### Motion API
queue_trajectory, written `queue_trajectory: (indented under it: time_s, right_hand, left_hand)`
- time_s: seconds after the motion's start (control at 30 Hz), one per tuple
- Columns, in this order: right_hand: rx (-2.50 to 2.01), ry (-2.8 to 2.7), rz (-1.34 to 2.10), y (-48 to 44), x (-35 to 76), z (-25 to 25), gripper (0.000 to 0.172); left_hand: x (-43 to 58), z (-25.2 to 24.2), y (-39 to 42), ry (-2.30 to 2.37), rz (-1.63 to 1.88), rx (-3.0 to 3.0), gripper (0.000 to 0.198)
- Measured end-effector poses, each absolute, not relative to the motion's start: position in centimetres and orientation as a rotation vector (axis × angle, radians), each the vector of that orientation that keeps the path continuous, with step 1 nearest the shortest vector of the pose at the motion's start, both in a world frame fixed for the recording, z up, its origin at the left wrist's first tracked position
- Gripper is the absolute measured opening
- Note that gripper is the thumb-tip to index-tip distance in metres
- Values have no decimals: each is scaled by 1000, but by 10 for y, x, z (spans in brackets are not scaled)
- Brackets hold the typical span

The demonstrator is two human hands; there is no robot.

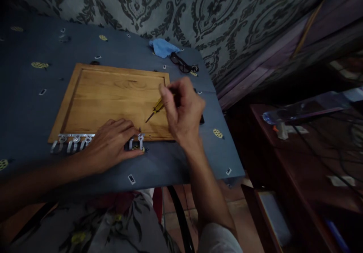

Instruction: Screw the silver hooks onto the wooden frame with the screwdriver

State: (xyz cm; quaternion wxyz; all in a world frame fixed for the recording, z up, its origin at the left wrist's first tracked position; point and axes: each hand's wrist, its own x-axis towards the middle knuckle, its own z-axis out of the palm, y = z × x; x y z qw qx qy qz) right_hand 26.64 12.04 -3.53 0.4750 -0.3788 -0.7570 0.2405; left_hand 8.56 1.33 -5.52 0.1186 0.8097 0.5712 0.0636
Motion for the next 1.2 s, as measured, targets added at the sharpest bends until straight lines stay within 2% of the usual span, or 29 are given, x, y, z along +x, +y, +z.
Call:
queue_trajectory:
  time_s: [0.1,0.17,0.33,0.6,0.77,1.2]
  right_hand:
    - [-851,-1888,408,113,256,-35,24]
    - [-822,-1884,499,111,252,-41,21]
    - [-833,-1845,769,109,256,-62,32]
    - [-813,-1515,902,98,258,-67,38]
    - [-850,-1539,966,93,257,-65,41]
    - [-797,-1591,986,91,255,-63,37]
  left_hand:
    - [86,-57,13,1665,228,2383,40]
    - [86,-58,12,1666,259,2396,39]
    - [86,-58,12,1677,259,2397,37]
    - [85,-58,13,1671,231,2422,38]
    - [84,-60,12,1668,262,2450,38]
    - [84,-60,11,1672,291,2455,40]
